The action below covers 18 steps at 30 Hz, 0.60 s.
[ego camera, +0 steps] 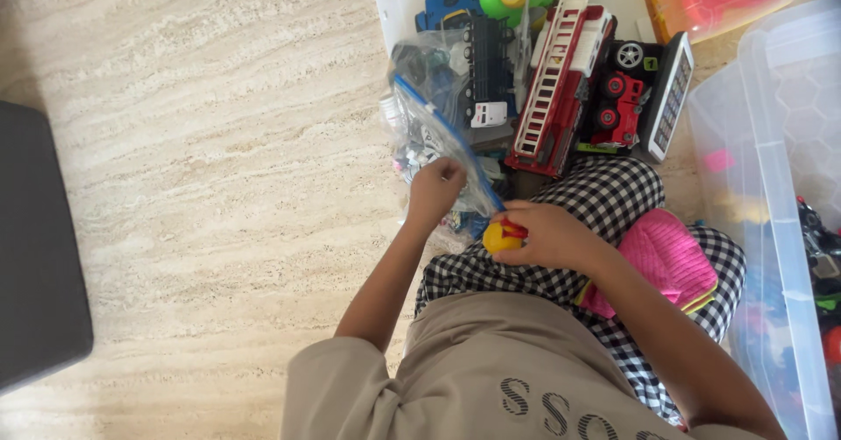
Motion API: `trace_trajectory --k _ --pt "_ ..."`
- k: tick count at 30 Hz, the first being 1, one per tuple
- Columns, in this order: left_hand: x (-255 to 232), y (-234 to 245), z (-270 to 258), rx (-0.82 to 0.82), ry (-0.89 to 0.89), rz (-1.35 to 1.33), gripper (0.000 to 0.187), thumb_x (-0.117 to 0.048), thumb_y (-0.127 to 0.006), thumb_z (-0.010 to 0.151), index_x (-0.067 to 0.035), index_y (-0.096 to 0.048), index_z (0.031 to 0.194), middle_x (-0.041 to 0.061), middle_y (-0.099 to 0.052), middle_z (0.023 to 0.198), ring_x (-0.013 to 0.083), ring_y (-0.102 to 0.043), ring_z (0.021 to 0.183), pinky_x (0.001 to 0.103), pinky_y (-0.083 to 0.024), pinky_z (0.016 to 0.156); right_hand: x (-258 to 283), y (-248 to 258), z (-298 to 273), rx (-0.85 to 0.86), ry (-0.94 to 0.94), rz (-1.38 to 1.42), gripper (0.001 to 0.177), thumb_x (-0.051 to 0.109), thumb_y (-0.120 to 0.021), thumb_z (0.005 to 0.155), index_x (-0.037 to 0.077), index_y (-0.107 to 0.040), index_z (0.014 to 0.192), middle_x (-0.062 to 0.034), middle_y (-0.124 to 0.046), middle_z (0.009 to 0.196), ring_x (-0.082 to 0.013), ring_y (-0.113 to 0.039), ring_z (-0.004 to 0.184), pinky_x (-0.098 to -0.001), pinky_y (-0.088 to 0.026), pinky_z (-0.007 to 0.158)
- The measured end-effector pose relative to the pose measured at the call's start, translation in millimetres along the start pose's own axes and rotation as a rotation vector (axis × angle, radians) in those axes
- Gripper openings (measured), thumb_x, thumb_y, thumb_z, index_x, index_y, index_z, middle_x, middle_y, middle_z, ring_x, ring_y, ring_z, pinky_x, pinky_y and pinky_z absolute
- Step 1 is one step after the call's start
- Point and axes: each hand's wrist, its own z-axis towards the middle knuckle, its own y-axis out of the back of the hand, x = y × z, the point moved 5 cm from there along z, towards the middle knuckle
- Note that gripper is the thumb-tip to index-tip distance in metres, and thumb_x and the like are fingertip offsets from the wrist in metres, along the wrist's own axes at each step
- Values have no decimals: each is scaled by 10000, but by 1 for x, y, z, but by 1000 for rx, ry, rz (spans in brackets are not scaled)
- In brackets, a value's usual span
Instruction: The person sits on the floor and sorts various toys from a large plastic bin into smaller containers and bags. They handle toy vehicles, a stacking ring toy, a panda figurine, and a shape-sorter, placing them into a yellow toolbox, a clear plastic bin, and zip-top bags.
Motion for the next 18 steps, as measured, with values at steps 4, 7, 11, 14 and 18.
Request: trace_trajectory --k 4,7,11,14,18 --pt "36 3 -5 128 216 -506 113 -186 -591 962 -140 -622 863 -19 -600 781 98 -536 738 268 -407 667 -7 13 0 -45 14 6 527 422 -881 703 42 -766 1049 -160 -547 1421 -297 -676 1047 -390 -527 880" --pt "52 11 -13 159 291 -643 85 -188 -563 987 -161 -588 910 -40 -605 815 87 -546 806 258 -399 708 -10 34 7 -289 226 351 524 396 -808 867 -30 -716 1157 -166 -557 1469 -265 -630 1183 -371 -512 936" --pt "62 7 -19 157 287 -781 89 -158 -518 934 -154 -599 971 -35 -616 850 93 -571 838 254 -425 752 -34 9 58 -9 -179 769 580 431 -769 858 68 -590 1274 -79 -684 1028 -130 -617 749 -283 -480 595" --pt "59 2 -19 127 339 -891 146 -166 -486 937 -140 -614 1001 -20 -598 853 108 -535 783 267 -442 721 -37 -10 92 101 -313 910 486 464 -689 921 -10 -716 1027 -68 -584 657 -146 -557 542 -280 -406 491" --pt "23 18 -24 -212 163 -300 132 -180 -608 923 -57 -572 957 68 -576 855 172 -526 749 310 -443 663 -42 -16 101 -39 -400 1144 428 433 -683 917 19 -701 1026 -34 -578 603 -139 -551 514 -281 -445 498"
